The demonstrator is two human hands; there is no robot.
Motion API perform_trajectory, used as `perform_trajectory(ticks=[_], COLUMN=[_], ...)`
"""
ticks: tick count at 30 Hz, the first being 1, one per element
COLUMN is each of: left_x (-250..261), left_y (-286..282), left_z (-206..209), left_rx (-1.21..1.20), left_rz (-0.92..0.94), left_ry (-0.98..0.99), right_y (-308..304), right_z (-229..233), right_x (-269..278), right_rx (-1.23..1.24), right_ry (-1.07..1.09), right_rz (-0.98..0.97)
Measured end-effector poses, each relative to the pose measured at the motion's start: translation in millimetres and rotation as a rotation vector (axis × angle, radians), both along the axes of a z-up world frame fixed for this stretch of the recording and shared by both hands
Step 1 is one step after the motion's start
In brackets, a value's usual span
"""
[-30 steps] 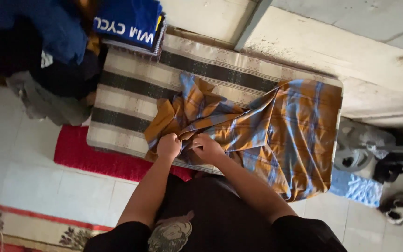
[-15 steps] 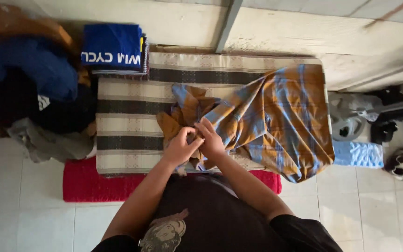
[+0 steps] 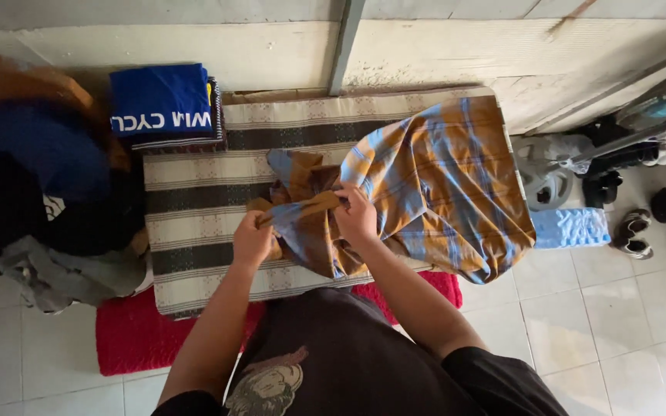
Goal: The person folds a plaid towel on a striped bench. They repeatedly unfold and refold the towel, smoothing and aligning it multiple times before the clip ends.
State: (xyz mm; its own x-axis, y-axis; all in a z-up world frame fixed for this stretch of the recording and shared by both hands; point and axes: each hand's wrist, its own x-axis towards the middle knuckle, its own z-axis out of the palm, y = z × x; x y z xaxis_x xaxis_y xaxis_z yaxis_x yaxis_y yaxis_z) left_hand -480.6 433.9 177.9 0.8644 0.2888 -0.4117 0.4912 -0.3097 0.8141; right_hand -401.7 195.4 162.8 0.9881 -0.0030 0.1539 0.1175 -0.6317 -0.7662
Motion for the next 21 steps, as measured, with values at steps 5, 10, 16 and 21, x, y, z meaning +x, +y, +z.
perform_trajectory(ticks=[5,10,16,21], left_x=[14,23,12,17], left_y=[11,-4,-4,-6], left_z=[73,155,167,142], left_rx=[-0.125,0.054,0.091,-0.048], left_rz=[-0.142,-0.415,-0.656,-0.640], left_ry=[-0.064,0.051,0.116,-0.141], right_y=[13,45,38,27], right_z=[24,28,9,-6], right_x=[3,-25,-21,-6], right_rx=[-0.108,-0.084,0.134,0.174], right_ry=[0.026,-0.036,-0.239,-0.236], right_rz=[0.109,0.485,0.491,0.381])
